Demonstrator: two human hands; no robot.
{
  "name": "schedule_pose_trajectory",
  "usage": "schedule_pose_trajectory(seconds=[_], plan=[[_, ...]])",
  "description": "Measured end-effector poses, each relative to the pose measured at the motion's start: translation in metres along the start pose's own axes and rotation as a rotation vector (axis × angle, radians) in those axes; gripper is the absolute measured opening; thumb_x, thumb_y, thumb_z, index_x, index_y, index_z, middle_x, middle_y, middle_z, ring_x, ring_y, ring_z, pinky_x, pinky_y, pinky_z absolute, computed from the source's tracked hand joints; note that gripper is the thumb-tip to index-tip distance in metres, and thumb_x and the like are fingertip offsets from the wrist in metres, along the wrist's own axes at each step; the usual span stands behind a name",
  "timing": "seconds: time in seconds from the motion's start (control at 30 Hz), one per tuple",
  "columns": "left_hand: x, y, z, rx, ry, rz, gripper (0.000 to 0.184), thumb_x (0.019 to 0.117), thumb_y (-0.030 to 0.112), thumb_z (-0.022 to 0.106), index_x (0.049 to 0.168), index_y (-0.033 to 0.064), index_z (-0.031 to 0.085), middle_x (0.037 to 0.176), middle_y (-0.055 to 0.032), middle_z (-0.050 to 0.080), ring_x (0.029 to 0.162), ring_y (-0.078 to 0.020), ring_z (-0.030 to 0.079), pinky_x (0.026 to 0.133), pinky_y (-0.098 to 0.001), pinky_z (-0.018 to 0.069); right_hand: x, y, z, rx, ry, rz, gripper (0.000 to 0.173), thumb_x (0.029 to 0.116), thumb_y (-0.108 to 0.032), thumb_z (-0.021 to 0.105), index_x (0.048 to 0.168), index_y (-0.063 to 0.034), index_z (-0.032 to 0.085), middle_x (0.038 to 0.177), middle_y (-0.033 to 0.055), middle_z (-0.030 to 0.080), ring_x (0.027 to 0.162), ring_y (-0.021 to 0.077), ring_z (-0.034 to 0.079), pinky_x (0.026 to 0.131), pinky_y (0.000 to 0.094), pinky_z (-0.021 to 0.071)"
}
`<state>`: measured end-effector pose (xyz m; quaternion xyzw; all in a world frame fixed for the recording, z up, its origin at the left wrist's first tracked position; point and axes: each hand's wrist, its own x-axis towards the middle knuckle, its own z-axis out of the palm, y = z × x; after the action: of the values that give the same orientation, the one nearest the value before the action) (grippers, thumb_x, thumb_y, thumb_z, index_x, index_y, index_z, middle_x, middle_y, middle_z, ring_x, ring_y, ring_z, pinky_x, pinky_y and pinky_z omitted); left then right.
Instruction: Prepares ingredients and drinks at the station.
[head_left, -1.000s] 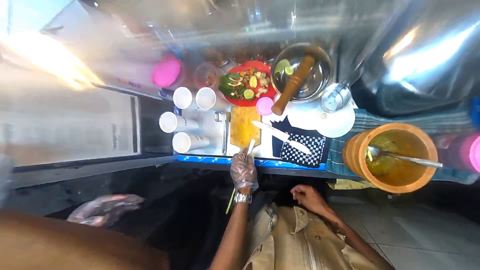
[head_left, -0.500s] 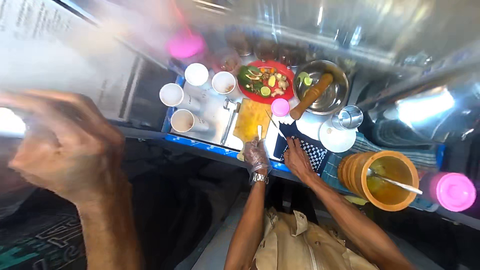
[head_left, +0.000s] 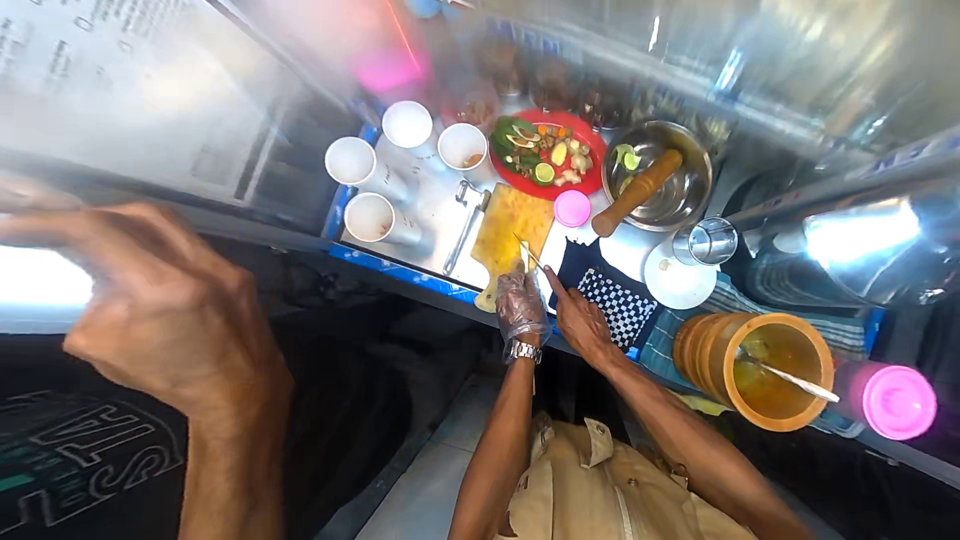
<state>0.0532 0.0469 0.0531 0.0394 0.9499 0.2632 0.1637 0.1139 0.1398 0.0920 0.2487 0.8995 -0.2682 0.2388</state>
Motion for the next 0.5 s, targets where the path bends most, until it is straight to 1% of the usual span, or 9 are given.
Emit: schedule_pose_trajectory(seconds=[0.1,0.17,0.27,0.37,0.43,0.5], plan=[[-0.007,0.001,0.003,-0.058,-0.04,-0.077,0.043,0.1075,0.032,0.047,0.145,0.0135,0.056,0.137,-0.017,0.063,0.124,-0.0354,0.062,0.102,-0.0584,0.0491,-0.001,-0.003,-0.003,0.009,-0.012,0.005,0.068,0.109,-0.021,0.042,0.164,-0.0456,0.01,0.118,0.0203,0.065,0.09,0.0382,0.069,0.074,0.0541,0.0572],[-0.01,-0.004,0.008,-0.083,-0.026,-0.101,0.042,0.108,0.03,0.047,0.145,0.0123,0.058,0.134,-0.0178,0.065,0.123,-0.0355,0.062,0.104,-0.0571,0.048,-0.002,-0.003,-0.003,0.0,-0.004,-0.005,0.069,0.1082,-0.021,0.043,0.164,-0.0456,0.011,0.116,0.0197,0.065,0.088,0.0378,0.069,0.073,0.0536,0.0573],[-0.011,-0.006,0.011,-0.072,-0.012,-0.098,0.042,0.1088,0.029,0.045,0.145,0.0128,0.057,0.136,-0.018,0.063,0.126,-0.0353,0.061,0.107,-0.055,0.0468,-0.004,-0.002,-0.003,-0.023,-0.001,0.001,0.069,0.1081,-0.02,0.043,0.164,-0.0447,0.011,0.113,0.0184,0.066,0.086,0.0369,0.069,0.072,0.0525,0.0571],[-0.011,-0.003,0.008,-0.075,-0.016,-0.09,0.042,0.1088,0.029,0.045,0.146,0.0116,0.056,0.137,-0.0187,0.062,0.126,-0.0358,0.061,0.106,-0.0551,0.0472,-0.005,-0.003,-0.003,-0.04,-0.012,0.002,0.069,0.1084,-0.02,0.042,0.165,-0.0444,0.01,0.117,0.0195,0.065,0.088,0.0369,0.069,0.072,0.0526,0.057],[-0.011,-0.002,0.008,-0.092,-0.004,-0.081,0.043,0.1088,0.031,0.045,0.146,0.0133,0.056,0.137,-0.018,0.062,0.125,-0.0354,0.061,0.105,-0.0558,0.0479,-0.007,-0.004,-0.001,-0.057,-0.013,0.0,0.069,0.1084,-0.02,0.042,0.165,-0.044,0.01,0.115,0.0194,0.065,0.086,0.0364,0.069,0.072,0.0519,0.0576],[-0.009,0.001,0.008,-0.111,0.008,-0.073,0.044,0.1087,0.033,0.045,0.148,0.0156,0.055,0.14,-0.0164,0.061,0.127,-0.0347,0.06,0.106,-0.056,0.0472,-0.008,-0.005,0.002,-0.076,0.002,0.007,0.07,0.1077,-0.019,0.044,0.165,-0.0438,0.011,0.112,0.0189,0.065,0.085,0.0361,0.069,0.071,0.0508,0.0574]])
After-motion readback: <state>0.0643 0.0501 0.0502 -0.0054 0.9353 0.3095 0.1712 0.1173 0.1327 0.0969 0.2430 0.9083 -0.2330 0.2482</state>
